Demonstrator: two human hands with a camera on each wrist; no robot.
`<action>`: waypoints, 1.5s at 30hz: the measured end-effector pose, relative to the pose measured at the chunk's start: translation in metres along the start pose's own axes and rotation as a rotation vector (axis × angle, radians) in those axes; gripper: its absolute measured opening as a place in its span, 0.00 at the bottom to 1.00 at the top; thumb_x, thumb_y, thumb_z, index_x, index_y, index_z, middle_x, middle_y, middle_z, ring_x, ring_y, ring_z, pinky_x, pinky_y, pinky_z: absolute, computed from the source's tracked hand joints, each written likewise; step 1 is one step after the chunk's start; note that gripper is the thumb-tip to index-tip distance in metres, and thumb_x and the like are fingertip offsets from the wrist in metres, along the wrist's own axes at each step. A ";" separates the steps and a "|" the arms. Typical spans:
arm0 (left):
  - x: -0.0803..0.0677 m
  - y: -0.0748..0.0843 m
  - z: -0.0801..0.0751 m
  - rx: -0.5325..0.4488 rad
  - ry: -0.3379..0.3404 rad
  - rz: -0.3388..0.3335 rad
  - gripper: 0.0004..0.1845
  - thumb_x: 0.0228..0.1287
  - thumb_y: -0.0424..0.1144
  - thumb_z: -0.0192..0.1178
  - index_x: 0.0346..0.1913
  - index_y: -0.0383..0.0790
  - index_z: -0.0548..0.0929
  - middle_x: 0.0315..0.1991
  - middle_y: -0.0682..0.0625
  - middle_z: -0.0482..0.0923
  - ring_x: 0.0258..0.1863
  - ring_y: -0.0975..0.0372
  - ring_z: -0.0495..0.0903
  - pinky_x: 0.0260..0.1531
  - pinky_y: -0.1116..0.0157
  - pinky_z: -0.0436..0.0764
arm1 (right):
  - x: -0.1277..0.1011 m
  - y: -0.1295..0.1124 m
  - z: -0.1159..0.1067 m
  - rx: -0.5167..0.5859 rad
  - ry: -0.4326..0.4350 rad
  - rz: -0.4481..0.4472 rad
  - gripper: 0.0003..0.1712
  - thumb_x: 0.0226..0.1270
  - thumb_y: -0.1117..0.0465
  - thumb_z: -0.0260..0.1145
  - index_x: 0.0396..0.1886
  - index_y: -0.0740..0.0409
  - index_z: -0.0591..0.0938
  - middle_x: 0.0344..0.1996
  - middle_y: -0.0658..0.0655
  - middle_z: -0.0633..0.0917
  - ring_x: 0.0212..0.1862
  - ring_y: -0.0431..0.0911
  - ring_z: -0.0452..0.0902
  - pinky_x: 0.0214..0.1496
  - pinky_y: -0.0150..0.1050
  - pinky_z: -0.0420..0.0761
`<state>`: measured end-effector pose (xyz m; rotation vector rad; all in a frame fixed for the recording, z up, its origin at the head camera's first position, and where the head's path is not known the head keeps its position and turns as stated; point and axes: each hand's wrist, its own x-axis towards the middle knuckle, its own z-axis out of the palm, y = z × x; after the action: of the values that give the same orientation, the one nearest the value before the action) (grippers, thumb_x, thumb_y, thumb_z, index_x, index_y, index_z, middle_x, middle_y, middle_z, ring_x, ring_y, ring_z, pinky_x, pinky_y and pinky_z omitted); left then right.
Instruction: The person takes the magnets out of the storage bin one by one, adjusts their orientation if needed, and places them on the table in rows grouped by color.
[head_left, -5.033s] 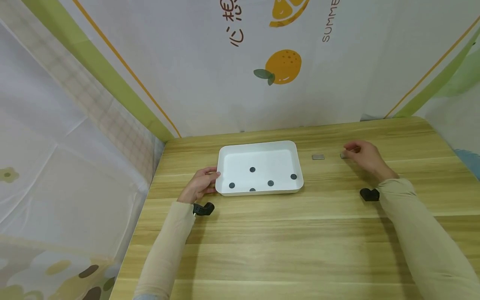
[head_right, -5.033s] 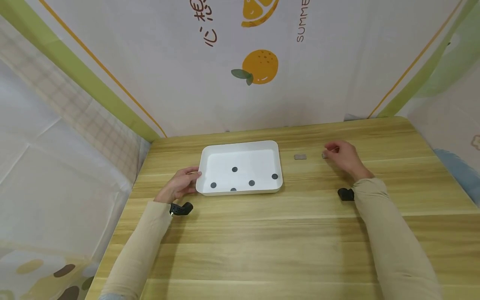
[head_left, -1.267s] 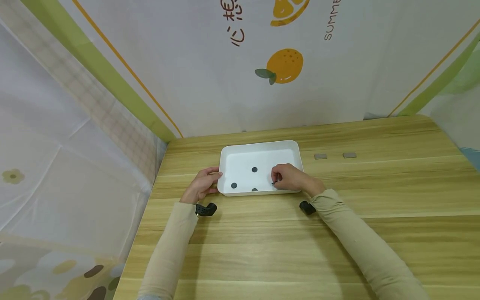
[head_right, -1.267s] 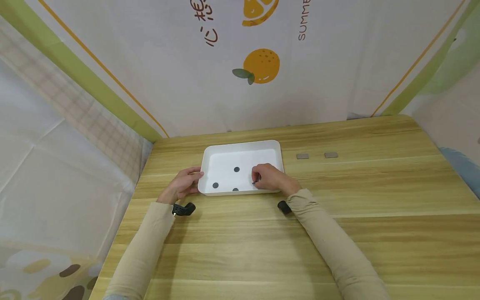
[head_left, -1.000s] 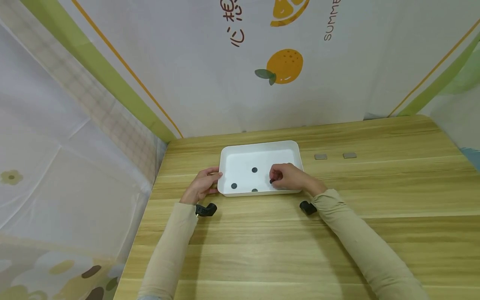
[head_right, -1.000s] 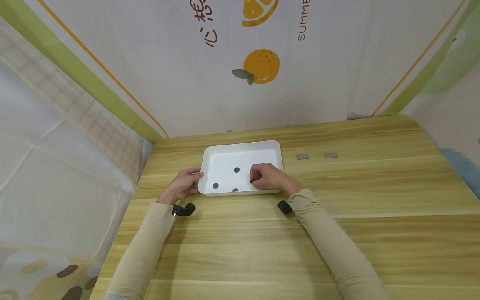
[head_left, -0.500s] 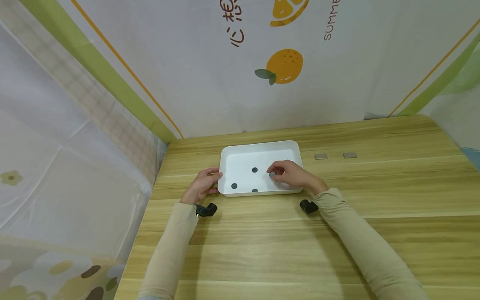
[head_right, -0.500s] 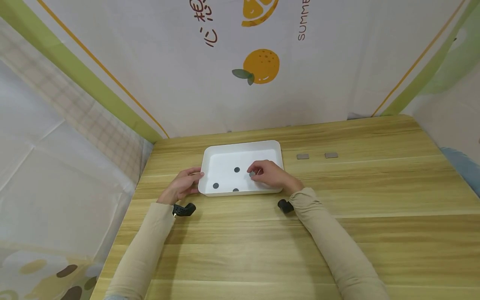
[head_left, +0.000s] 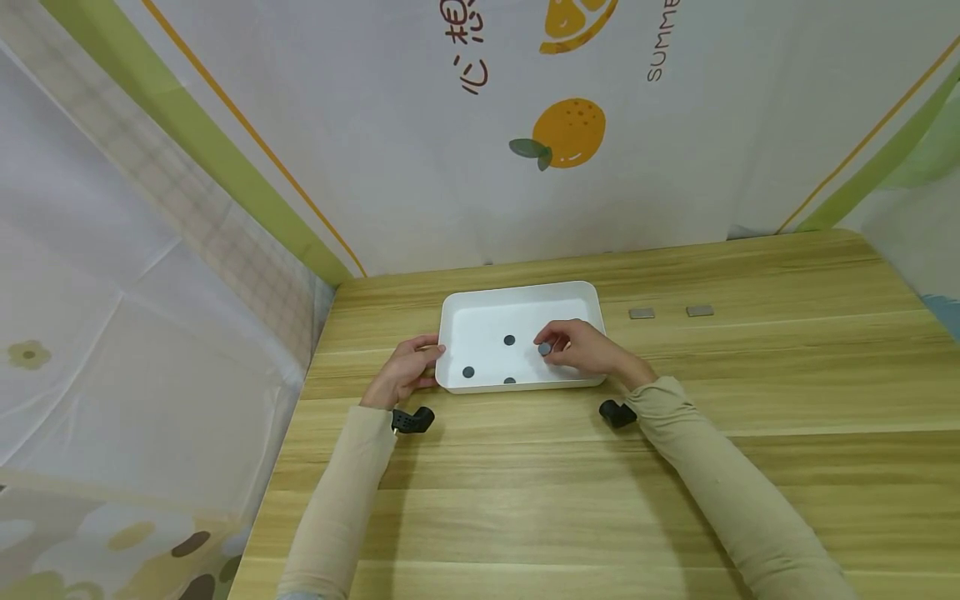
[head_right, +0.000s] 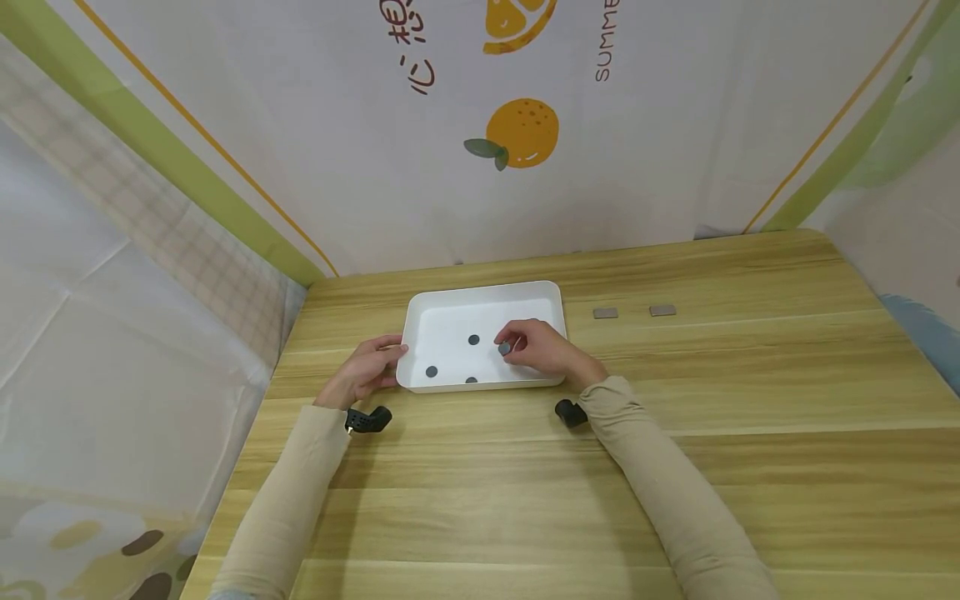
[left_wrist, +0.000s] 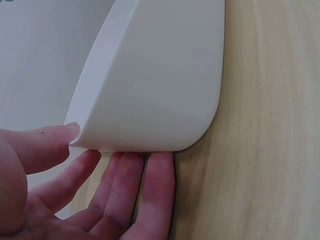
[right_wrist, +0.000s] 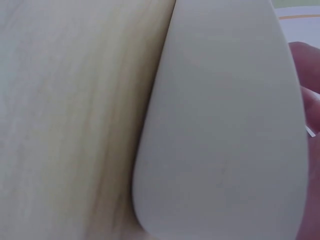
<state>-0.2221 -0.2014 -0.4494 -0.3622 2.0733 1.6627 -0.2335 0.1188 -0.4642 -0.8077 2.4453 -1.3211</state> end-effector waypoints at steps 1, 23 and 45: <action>0.000 0.000 0.000 -0.002 -0.001 -0.002 0.24 0.73 0.38 0.51 0.69 0.38 0.65 0.56 0.40 0.74 0.38 0.61 0.81 0.35 0.64 0.81 | 0.000 0.000 0.000 -0.003 0.002 0.000 0.14 0.59 0.68 0.68 0.46 0.62 0.82 0.32 0.55 0.82 0.35 0.42 0.74 0.37 0.33 0.74; 0.001 0.000 0.001 -0.007 0.019 -0.009 0.24 0.73 0.39 0.51 0.69 0.38 0.65 0.56 0.40 0.75 0.38 0.62 0.82 0.34 0.65 0.82 | -0.011 -0.012 -0.009 -0.003 0.040 -0.018 0.15 0.59 0.68 0.68 0.46 0.65 0.82 0.32 0.55 0.82 0.36 0.44 0.74 0.38 0.32 0.75; 0.002 0.000 0.000 0.000 0.007 -0.012 0.24 0.73 0.39 0.51 0.69 0.39 0.65 0.58 0.39 0.73 0.41 0.60 0.81 0.35 0.65 0.82 | -0.028 -0.004 -0.034 -0.026 0.145 0.054 0.15 0.63 0.63 0.68 0.48 0.63 0.81 0.41 0.57 0.82 0.42 0.47 0.73 0.43 0.38 0.74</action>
<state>-0.2236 -0.2013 -0.4504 -0.3804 2.0726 1.6571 -0.2246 0.1570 -0.4431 -0.6684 2.5804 -1.3762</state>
